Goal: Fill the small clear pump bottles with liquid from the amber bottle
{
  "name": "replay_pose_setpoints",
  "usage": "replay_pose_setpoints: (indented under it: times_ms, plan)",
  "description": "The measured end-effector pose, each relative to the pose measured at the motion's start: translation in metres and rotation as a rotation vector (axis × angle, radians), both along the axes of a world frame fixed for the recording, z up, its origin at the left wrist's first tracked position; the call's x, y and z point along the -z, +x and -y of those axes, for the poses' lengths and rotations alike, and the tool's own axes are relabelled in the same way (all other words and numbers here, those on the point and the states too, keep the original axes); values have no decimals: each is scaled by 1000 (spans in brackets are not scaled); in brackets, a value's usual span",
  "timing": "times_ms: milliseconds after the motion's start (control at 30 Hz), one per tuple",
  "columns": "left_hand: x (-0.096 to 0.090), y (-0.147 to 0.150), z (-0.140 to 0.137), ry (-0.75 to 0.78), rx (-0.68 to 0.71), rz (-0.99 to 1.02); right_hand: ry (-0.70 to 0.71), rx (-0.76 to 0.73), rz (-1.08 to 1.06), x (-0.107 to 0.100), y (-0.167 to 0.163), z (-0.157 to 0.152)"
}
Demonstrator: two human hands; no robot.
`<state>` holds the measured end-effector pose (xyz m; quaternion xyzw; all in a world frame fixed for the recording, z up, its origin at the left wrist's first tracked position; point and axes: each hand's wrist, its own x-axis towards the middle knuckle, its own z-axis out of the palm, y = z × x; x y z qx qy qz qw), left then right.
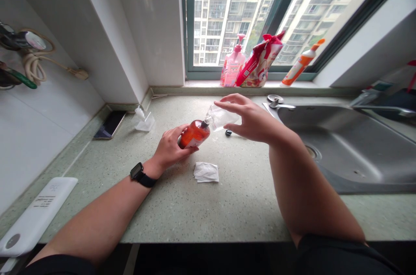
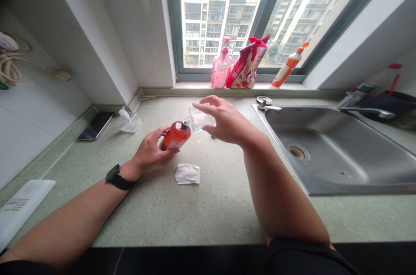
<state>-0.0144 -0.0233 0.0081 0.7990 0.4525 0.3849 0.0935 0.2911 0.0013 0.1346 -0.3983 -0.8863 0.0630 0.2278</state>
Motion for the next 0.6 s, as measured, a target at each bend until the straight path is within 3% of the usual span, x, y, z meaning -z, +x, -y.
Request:
replay_pose_setpoints:
  times_ms: [600]
  plan:
    - [3, 0, -1, 32, 0, -14, 59, -18, 31, 5, 3, -2]
